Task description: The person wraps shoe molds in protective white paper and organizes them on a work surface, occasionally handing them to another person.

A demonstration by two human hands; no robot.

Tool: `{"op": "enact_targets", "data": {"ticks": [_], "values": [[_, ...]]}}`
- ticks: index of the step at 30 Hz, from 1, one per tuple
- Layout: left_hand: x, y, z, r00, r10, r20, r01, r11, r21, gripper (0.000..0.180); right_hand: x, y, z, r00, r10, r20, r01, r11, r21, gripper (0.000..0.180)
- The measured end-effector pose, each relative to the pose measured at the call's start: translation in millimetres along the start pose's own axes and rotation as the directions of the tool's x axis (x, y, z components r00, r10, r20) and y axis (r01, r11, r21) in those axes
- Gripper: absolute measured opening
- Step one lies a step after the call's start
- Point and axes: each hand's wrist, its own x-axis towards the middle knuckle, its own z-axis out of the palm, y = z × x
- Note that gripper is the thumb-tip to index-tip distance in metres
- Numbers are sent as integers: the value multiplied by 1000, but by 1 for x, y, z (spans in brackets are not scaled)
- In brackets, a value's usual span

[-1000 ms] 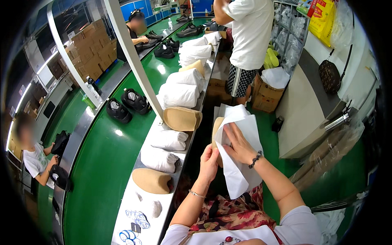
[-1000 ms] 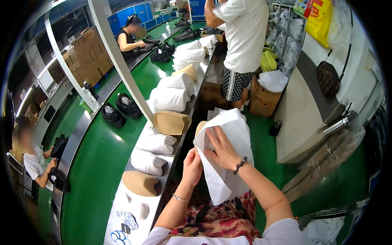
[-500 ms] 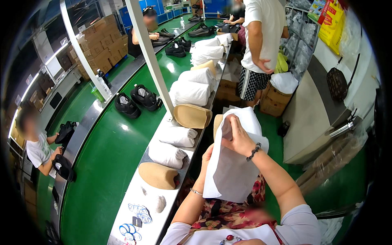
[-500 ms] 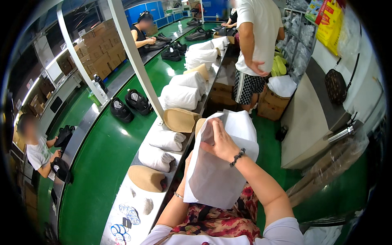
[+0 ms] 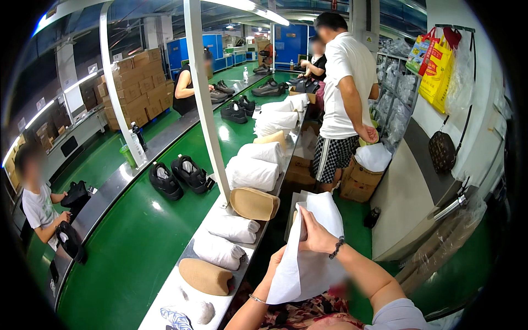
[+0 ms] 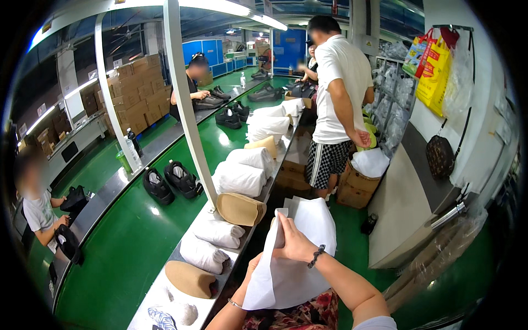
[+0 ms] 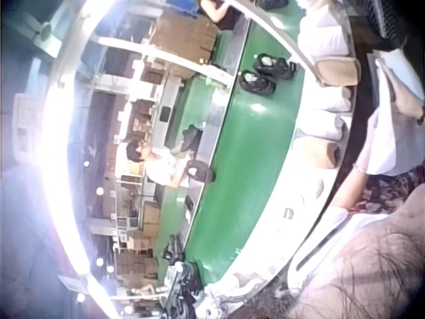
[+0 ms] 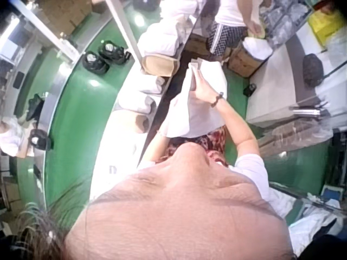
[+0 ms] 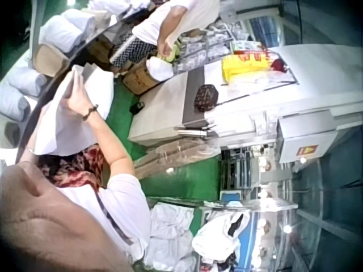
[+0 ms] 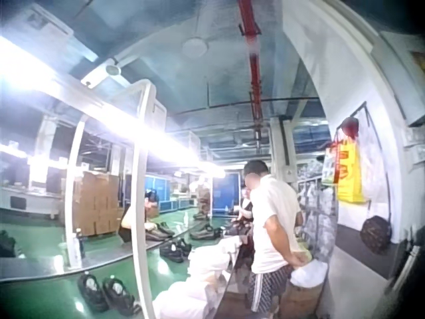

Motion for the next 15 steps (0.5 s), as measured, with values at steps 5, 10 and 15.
{"op": "enact_targets", "data": {"ticks": [5,10,15], "values": [[3,6,1,993,-109,45,111,993,-46,27,-2,8,4,999,29,-46,-26,997,73,103],[3,23,7,989,-147,-16,148,984,96,29,-8,-4,-15,993,50,-111,-57,996,-65,101],[5,20,-21,973,149,-174,-106,966,235,31,-26,-1,-15,997,-71,24,74,873,-481,95]]}}
